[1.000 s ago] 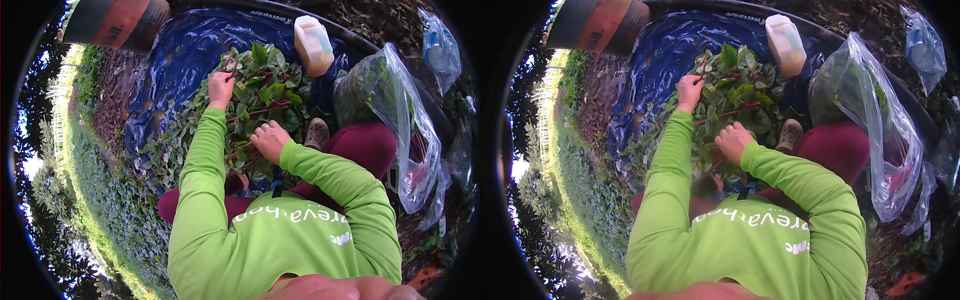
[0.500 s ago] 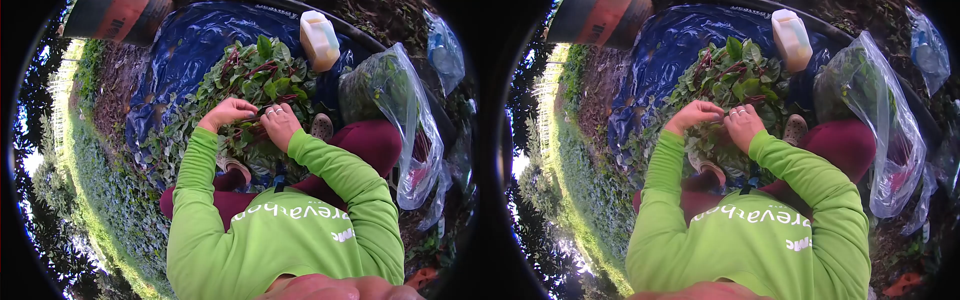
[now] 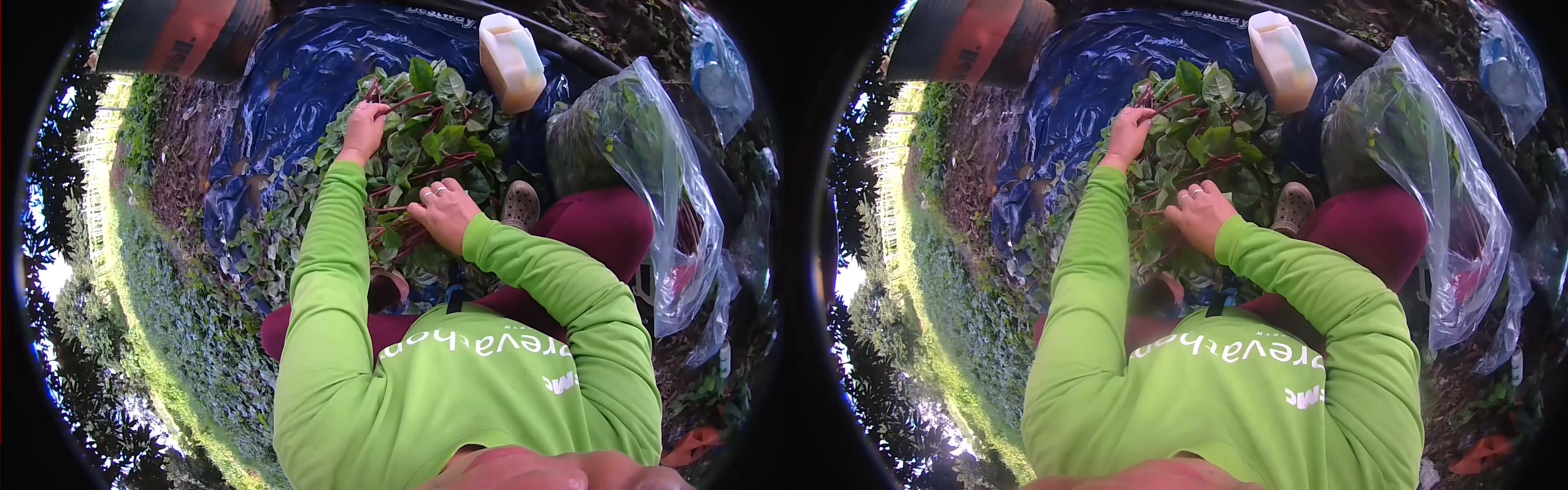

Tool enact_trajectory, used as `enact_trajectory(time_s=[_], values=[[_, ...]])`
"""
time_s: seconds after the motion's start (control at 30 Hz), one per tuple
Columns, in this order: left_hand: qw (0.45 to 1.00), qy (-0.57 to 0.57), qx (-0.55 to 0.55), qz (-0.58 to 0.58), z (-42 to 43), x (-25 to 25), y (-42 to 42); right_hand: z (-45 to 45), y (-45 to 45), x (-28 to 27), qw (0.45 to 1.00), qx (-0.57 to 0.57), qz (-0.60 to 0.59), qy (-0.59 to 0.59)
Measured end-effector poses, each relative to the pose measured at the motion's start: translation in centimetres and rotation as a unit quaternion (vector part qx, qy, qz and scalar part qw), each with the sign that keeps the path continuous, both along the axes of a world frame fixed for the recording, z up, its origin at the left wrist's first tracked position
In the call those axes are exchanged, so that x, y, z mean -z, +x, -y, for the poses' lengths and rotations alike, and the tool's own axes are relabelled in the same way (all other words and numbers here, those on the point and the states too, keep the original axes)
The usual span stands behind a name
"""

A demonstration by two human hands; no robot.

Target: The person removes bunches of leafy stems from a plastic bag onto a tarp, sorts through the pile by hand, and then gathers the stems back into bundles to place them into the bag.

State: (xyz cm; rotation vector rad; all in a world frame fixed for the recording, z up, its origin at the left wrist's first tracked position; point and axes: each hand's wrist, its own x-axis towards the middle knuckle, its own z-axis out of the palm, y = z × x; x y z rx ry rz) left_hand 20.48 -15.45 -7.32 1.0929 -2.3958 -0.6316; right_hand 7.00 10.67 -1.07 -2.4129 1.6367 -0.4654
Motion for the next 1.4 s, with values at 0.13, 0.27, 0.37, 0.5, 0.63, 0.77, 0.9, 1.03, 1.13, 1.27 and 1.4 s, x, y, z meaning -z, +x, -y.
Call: enact_trajectory(time_s=[0.13,0.27,0.37,0.5,0.63,0.77,0.9,1.03,1.13,1.27,1.4], values=[[1.0,0.003,-0.003,-0.027,-5.8,-6.2,3.0,0.0,-0.2,-0.6,1.0,0.0,0.001,-0.021],[0.963,0.23,0.005,-0.138,-13.0,-5.7,6.2,-0.2,-0.2,-0.8,0.998,0.029,0.014,-0.054],[0.891,0.415,-0.025,-0.181,-17.7,-5.5,7.1,-0.7,0.0,-0.8,0.997,0.056,0.01,-0.055],[0.935,0.339,0.035,-0.103,-19.1,-5.5,7.9,-2.6,0.6,-0.7,0.997,0.061,0.027,-0.048],[0.975,0.193,0.072,0.08,-17.3,-4.1,6.3,-4.1,0.9,0.1,0.997,0.074,-0.004,-0.013],[0.979,0.199,-0.002,-0.037,-15.7,-0.7,1.1,-5.1,1.4,1.2,0.995,0.076,-0.042,0.049],[0.998,-0.032,0.007,0.047,-15.1,2.8,-2.4,-6.1,1.5,0.7,0.996,0.079,-0.041,0.017],[0.974,-0.089,-0.023,0.208,-14.6,3.5,-3.2,-6.3,0.8,0.8,0.995,0.092,-0.032,-0.004],[0.976,-0.083,-0.022,0.199,-14.3,3.7,-2.4,-5.7,0.2,1.2,0.994,0.088,-0.042,0.057],[0.993,-0.054,0.003,0.104,-14.7,1.5,-0.3,-4.9,0.0,1.4,0.997,0.066,-0.037,-0.002],[0.994,-0.054,0.06,0.072,-15.1,-1.3,1.2,-3.2,-0.3,1.9,0.995,0.058,-0.024,-0.075]])
